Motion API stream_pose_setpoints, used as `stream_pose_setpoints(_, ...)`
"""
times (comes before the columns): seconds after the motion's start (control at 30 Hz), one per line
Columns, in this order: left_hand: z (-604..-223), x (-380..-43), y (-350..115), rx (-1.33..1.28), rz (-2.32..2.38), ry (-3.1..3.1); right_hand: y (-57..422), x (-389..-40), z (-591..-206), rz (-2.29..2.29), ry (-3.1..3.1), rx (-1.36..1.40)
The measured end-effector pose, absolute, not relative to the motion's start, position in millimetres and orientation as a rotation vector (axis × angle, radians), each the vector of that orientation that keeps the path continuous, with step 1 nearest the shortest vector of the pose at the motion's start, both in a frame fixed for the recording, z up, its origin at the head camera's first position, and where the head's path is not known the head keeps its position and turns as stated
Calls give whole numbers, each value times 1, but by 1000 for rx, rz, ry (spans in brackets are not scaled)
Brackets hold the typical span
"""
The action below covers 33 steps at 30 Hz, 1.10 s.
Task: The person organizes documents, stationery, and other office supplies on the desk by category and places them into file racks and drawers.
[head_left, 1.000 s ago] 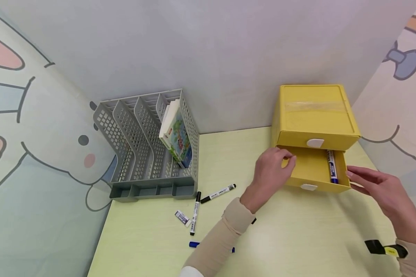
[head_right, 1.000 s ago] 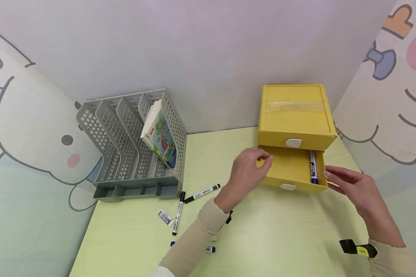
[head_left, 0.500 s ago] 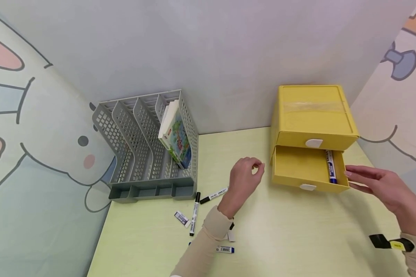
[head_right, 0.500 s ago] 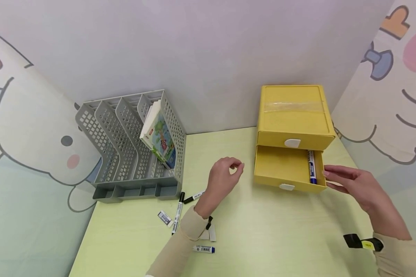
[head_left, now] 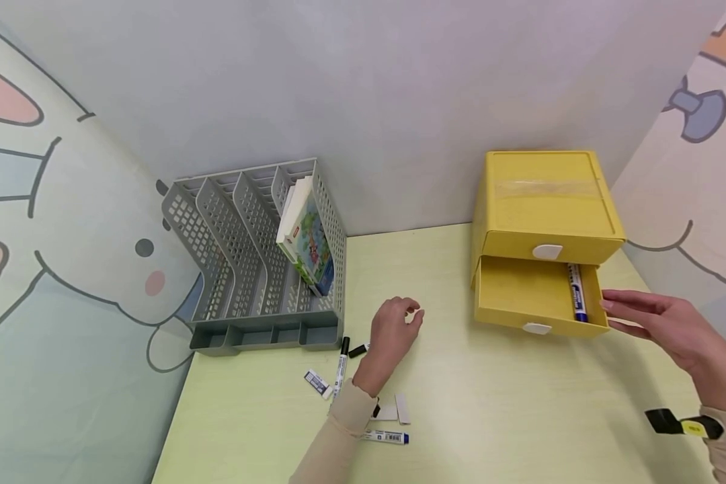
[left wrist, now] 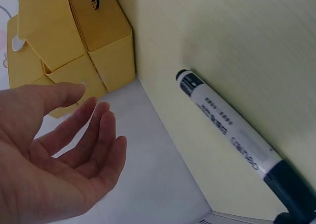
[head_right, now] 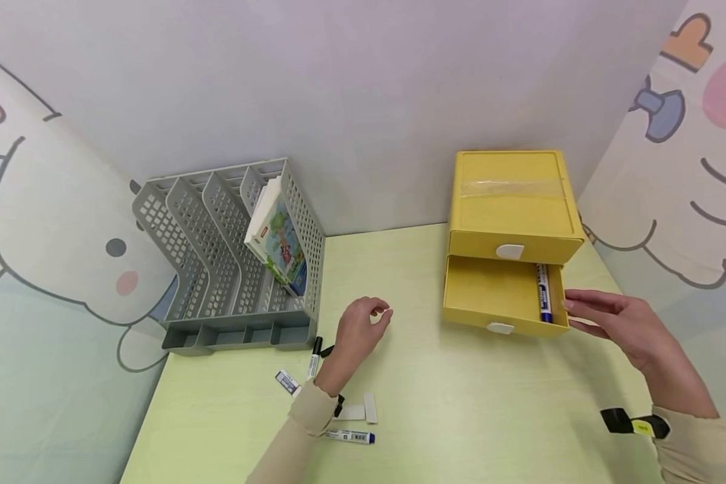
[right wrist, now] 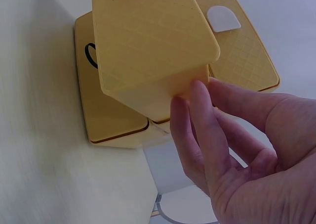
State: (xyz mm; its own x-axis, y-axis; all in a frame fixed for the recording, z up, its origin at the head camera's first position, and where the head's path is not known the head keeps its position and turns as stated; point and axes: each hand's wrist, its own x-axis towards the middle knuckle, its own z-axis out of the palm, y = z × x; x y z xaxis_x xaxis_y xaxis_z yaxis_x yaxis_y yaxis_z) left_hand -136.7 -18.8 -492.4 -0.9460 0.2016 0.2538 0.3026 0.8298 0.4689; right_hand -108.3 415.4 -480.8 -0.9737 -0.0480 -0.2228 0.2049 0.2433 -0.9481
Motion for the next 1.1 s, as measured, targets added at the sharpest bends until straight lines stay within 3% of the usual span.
stream_pose_setpoints(0.47, -524, -125, -64, -239, -829, -2988, 415, -108, -481, -1850, 2289, 141)
stream_pose_setpoints(1.1, -535, -119, -80, -301, -797, -3034, 410, -105, -477, -1883, 2257, 139)
